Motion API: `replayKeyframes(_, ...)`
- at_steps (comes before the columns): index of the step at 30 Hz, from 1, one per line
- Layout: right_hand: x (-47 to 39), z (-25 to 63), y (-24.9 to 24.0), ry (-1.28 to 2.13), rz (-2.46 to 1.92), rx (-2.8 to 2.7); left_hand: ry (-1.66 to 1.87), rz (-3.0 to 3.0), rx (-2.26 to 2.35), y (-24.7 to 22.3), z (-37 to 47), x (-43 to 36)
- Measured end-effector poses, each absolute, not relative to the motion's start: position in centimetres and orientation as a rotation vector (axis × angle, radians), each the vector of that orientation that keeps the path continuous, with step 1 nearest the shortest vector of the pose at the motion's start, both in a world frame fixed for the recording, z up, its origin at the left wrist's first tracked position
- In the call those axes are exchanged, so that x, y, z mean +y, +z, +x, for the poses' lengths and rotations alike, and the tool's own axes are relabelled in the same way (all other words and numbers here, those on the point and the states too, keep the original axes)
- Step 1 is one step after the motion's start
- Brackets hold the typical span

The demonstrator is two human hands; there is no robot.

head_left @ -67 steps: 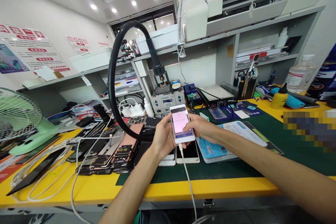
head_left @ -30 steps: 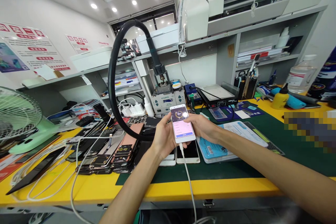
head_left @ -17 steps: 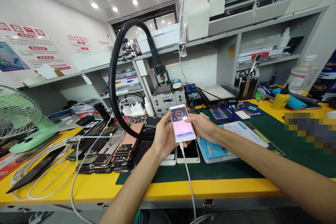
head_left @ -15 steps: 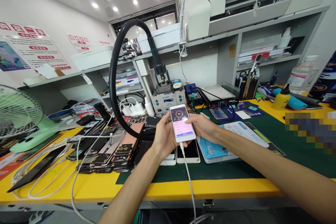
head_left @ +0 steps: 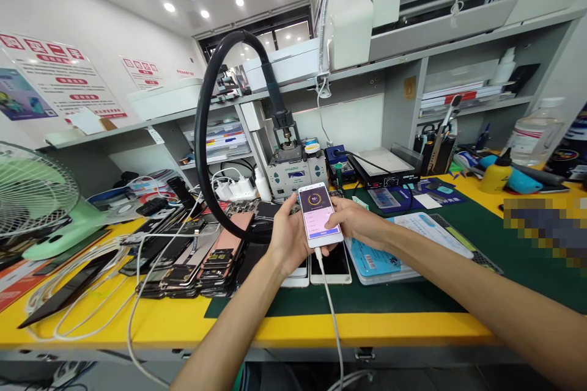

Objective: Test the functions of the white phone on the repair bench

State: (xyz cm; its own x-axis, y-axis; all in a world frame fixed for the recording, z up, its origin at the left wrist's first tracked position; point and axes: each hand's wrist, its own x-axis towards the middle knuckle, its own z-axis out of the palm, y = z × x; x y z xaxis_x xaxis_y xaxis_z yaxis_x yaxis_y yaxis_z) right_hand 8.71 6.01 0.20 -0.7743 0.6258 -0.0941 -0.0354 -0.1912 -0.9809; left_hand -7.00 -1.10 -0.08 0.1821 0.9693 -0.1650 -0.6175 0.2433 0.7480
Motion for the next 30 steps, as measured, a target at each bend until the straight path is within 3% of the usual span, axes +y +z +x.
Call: replayKeyframes(30,6.18,8.68,-0.14,1.995,-0.667,-1.655,1.202,0.624,0.701,-0.25,-7.12,-0.93)
